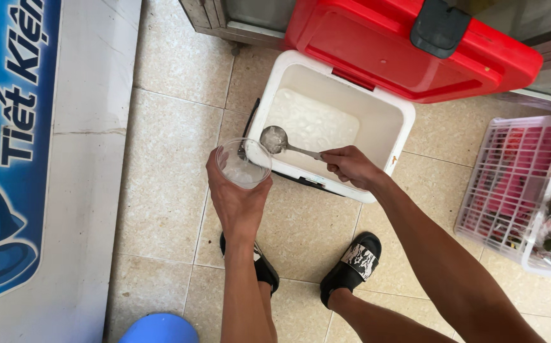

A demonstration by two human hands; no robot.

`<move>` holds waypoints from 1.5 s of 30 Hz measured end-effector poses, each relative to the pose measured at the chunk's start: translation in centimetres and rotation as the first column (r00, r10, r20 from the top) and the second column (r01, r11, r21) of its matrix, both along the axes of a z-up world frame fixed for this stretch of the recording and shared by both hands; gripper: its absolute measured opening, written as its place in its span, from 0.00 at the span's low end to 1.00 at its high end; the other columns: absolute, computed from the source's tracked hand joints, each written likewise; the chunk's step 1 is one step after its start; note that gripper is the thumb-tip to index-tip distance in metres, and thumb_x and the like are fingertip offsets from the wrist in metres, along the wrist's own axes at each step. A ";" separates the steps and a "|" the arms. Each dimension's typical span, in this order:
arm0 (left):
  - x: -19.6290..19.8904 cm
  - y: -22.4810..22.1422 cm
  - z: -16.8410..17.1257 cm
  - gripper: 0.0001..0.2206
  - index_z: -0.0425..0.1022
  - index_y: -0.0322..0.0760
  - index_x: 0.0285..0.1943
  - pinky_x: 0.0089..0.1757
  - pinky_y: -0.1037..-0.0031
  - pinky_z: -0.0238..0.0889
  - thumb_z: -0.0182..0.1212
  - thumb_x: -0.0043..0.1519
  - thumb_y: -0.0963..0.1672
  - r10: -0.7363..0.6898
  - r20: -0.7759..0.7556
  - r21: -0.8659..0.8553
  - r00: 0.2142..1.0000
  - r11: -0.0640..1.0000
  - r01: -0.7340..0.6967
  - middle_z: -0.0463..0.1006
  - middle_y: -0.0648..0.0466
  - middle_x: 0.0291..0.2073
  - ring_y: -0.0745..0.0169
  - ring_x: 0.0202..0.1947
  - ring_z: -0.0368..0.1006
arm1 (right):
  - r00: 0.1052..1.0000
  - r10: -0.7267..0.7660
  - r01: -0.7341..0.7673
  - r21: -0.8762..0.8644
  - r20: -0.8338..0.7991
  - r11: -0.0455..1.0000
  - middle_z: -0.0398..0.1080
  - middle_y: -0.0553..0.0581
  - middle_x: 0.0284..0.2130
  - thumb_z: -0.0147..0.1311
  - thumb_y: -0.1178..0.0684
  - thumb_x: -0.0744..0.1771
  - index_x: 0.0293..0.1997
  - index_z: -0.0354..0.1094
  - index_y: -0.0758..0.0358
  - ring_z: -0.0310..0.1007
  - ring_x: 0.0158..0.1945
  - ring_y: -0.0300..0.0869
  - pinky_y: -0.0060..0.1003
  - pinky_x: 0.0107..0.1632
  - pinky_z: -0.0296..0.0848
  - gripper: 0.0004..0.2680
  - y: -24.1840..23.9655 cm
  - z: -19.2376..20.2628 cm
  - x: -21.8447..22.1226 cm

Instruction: The person picks through pomegranate seeds in a bowl, juices them using a machine, scoops ice into a cup, and pours the juice into the cup.

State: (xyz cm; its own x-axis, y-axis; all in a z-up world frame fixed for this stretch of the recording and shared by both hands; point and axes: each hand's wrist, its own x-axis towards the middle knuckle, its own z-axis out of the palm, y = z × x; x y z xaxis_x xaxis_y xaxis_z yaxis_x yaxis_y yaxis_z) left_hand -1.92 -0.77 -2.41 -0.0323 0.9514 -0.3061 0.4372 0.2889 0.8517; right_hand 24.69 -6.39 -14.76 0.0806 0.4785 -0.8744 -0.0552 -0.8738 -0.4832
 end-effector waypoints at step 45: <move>1.2 0.3 0.6 0.45 0.53 0.37 0.73 0.66 0.62 0.57 0.80 0.47 0.40 0.001 0.184 0.125 0.983 0.992 -0.025 0.67 0.43 0.66 0.49 0.68 0.64 | 0.350 0.653 -0.579 -0.393 0.672 0.714 0.74 0.72 0.31 0.52 0.58 0.62 0.38 0.77 0.73 0.78 0.40 0.60 0.48 0.44 0.78 0.09 -2.4 -5.2 6.1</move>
